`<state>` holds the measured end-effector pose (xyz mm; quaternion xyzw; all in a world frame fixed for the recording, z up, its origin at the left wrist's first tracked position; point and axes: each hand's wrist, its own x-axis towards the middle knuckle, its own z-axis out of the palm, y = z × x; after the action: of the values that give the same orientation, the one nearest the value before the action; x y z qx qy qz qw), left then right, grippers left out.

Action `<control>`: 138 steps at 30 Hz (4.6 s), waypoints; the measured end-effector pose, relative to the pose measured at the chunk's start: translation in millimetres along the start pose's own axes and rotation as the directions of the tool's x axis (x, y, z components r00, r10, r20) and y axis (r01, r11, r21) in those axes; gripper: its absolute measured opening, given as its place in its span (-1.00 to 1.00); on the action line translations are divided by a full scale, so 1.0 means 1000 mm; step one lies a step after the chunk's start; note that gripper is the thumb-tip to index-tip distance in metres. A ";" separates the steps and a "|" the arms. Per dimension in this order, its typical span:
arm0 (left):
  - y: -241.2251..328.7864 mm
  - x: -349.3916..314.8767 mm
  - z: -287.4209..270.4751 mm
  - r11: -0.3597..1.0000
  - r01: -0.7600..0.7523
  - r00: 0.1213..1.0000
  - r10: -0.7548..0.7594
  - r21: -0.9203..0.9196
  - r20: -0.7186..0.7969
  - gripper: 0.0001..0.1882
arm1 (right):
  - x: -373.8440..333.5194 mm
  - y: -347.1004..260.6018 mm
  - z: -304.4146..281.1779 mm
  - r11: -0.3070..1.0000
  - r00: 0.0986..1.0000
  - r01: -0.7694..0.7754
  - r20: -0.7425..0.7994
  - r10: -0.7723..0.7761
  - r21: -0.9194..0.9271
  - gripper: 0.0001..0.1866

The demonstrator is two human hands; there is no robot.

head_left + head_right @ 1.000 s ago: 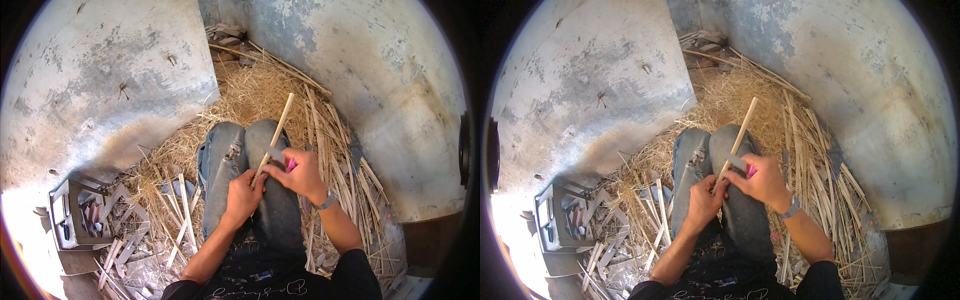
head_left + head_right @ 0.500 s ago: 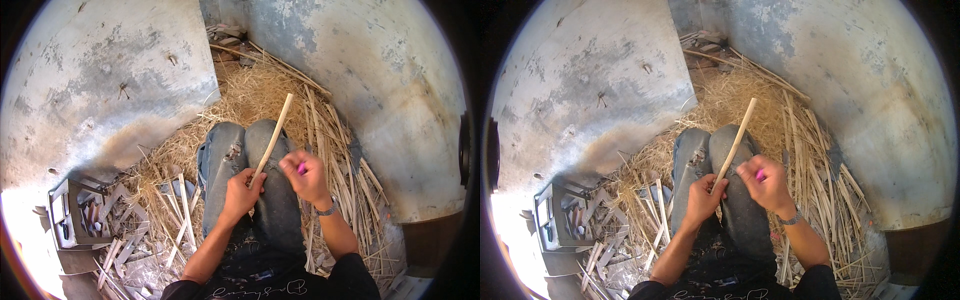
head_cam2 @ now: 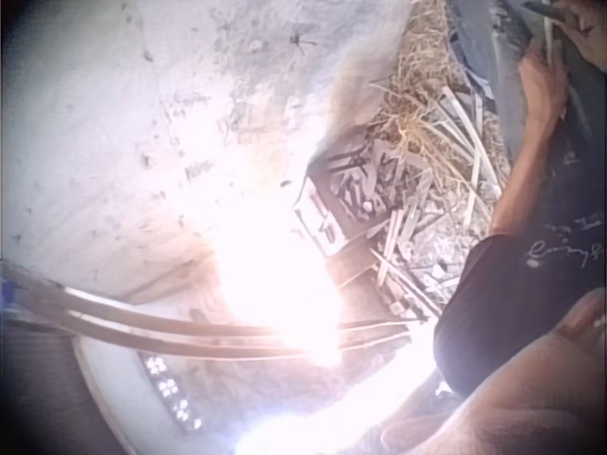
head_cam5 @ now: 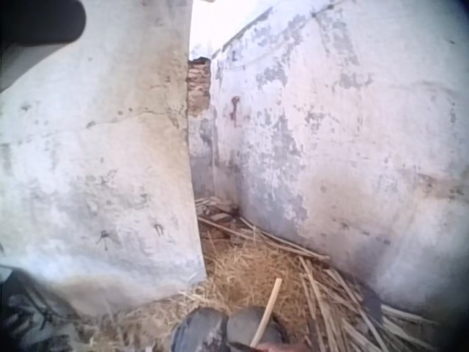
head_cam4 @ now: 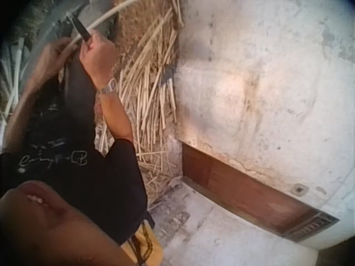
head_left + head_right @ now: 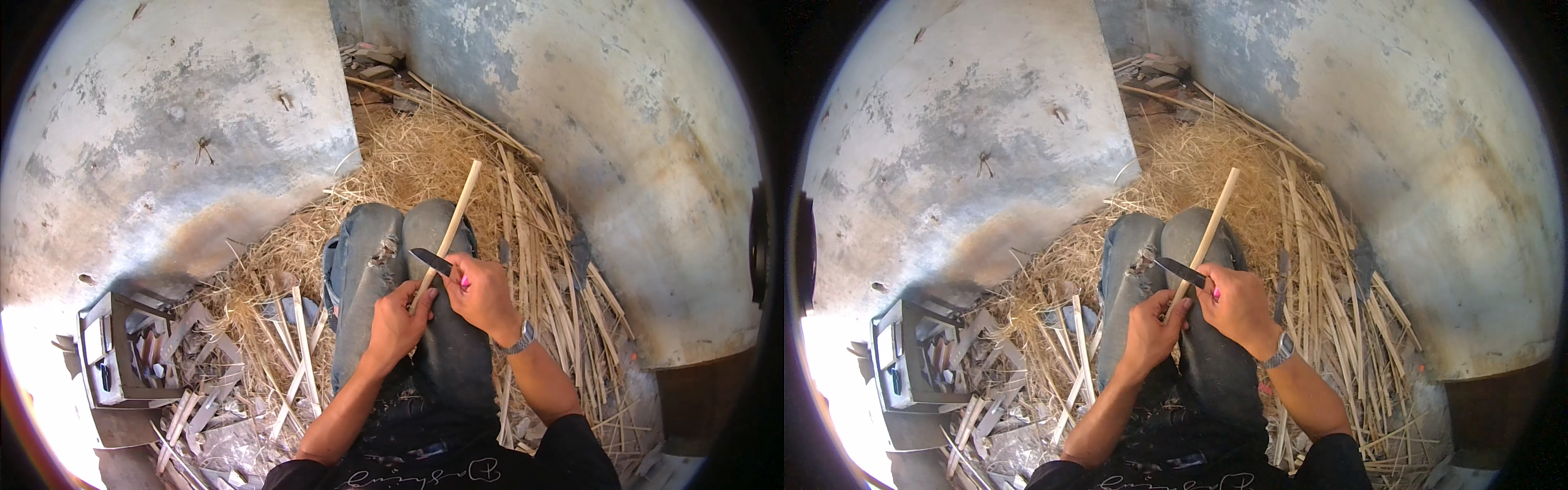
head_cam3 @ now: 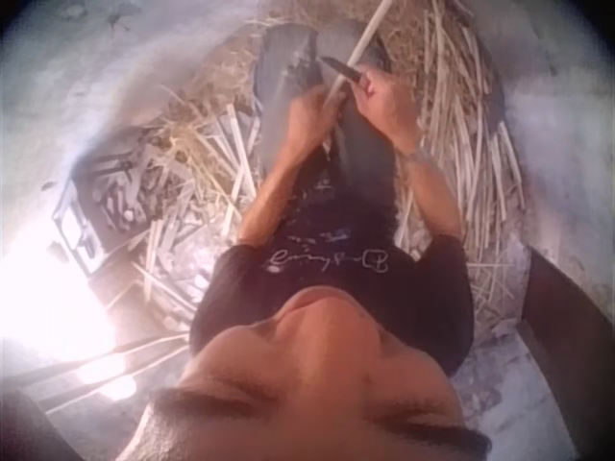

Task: The person whittles a bamboo stick using a small blade, scraping the surface repeatedly along its length while sitting on the floor.

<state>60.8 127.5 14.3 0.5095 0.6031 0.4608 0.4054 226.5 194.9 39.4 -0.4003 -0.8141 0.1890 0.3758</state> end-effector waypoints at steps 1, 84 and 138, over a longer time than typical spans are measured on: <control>0.001 0.000 -0.001 1.000 -0.014 1.000 0.014 -0.006 0.002 -0.75 | 0.001 0.001 -0.001 0.999 0.999 0.007 0.038 -0.006 -0.035 -0.75; -0.034 -0.008 -0.005 0.814 0.365 0.886 -0.154 -0.453 0.438 -0.55 | 0.049 0.056 -0.025 0.977 0.961 0.181 -0.189 -0.200 -0.115 -0.73; -0.033 0.000 0.001 0.861 0.329 0.910 -0.180 -0.388 0.372 -0.62 | 0.024 0.063 0.000 0.991 0.939 0.133 -0.317 -0.132 -0.019 -0.69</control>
<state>54.1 125.7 -17.8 0.3871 0.4704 0.4372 0.6616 249.3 252.5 12.0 -0.3691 -0.7679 0.0976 0.5144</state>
